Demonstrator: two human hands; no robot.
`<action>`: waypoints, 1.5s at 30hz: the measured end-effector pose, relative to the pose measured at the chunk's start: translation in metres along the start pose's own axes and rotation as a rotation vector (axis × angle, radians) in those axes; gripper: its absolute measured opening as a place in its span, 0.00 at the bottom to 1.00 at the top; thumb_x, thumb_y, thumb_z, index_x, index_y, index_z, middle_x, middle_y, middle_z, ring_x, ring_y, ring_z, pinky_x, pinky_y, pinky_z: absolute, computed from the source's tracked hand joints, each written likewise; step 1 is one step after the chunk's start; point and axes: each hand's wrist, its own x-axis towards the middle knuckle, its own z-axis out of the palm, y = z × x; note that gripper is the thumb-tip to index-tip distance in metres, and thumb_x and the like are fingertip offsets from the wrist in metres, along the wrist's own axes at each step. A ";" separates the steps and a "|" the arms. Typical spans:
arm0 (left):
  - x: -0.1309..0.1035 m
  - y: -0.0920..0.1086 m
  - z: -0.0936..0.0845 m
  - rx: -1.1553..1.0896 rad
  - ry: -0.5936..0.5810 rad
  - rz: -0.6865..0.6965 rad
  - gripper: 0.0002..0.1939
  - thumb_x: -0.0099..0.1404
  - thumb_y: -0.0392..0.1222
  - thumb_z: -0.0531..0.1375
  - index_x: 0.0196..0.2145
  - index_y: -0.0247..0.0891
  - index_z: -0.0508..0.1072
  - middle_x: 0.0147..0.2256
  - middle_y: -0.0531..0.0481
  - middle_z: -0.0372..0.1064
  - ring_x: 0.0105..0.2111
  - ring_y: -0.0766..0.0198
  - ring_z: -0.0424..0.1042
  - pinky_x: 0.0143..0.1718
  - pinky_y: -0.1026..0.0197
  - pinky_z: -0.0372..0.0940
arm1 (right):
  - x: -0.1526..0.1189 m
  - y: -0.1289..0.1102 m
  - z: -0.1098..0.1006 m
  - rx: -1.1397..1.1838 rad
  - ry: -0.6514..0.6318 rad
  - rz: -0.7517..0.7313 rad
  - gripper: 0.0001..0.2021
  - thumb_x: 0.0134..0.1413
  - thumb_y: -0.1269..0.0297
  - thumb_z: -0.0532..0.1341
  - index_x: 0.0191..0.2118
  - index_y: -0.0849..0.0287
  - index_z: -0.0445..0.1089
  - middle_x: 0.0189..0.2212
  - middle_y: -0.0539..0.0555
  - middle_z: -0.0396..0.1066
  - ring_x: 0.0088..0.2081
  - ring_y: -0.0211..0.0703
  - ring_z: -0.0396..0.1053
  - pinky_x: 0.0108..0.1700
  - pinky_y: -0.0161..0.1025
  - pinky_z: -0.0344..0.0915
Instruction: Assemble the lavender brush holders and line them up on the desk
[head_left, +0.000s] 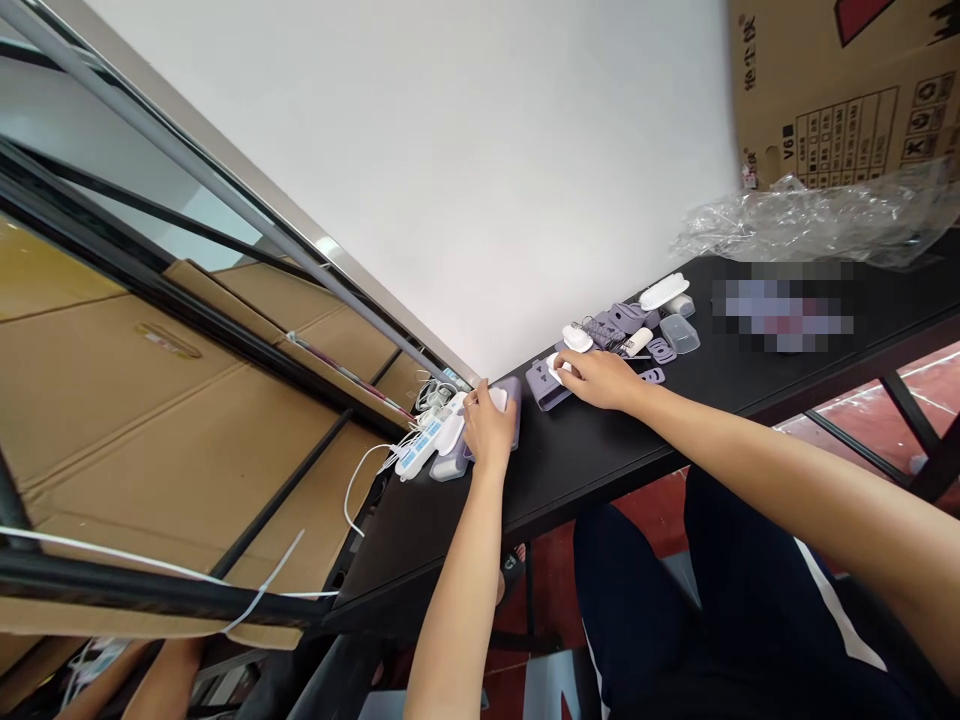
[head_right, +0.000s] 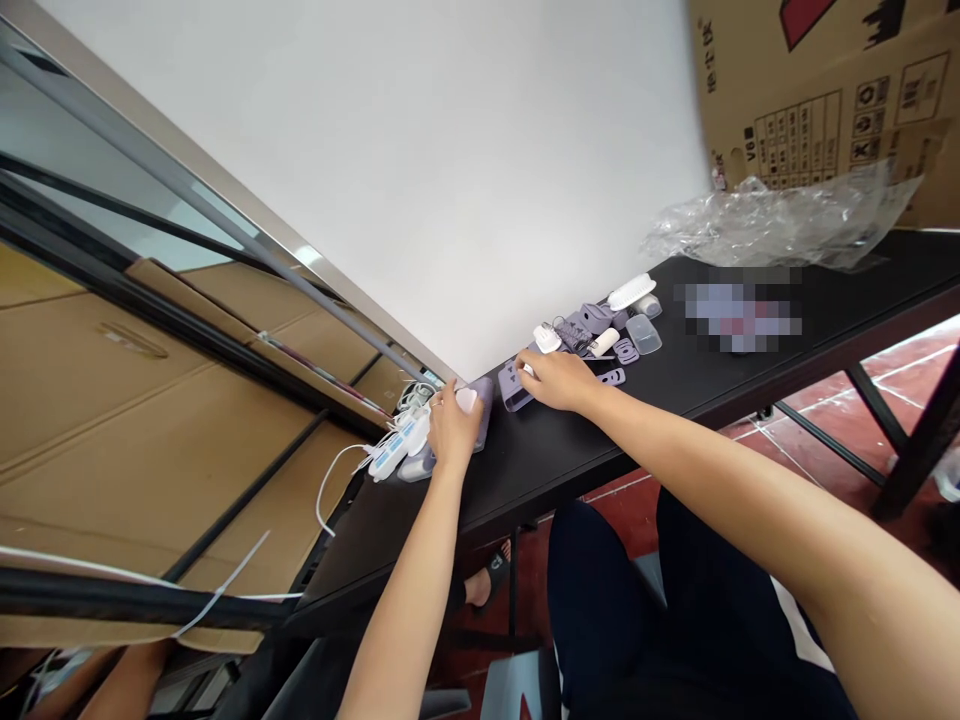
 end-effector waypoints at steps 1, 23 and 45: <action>0.003 -0.001 0.001 -0.011 0.005 0.019 0.31 0.67 0.48 0.61 0.66 0.44 0.65 0.63 0.34 0.63 0.58 0.39 0.69 0.53 0.43 0.68 | 0.000 0.000 0.000 -0.007 0.005 -0.001 0.13 0.67 0.60 0.53 0.50 0.50 0.72 0.38 0.51 0.81 0.36 0.47 0.75 0.34 0.38 0.55; -0.006 -0.039 -0.028 -0.126 -0.191 -0.061 0.34 0.76 0.61 0.36 0.55 0.46 0.76 0.51 0.39 0.78 0.54 0.40 0.74 0.53 0.40 0.65 | 0.002 0.003 -0.002 -0.003 0.021 0.023 0.14 0.67 0.60 0.53 0.50 0.52 0.73 0.36 0.52 0.80 0.35 0.46 0.73 0.33 0.38 0.51; -0.015 0.006 -0.012 -1.036 0.007 -0.132 0.28 0.64 0.34 0.58 0.61 0.46 0.66 0.54 0.43 0.70 0.47 0.63 0.76 0.45 0.61 0.72 | 0.003 0.007 -0.001 0.026 0.186 0.040 0.14 0.66 0.61 0.53 0.49 0.52 0.74 0.30 0.50 0.77 0.32 0.46 0.72 0.33 0.38 0.52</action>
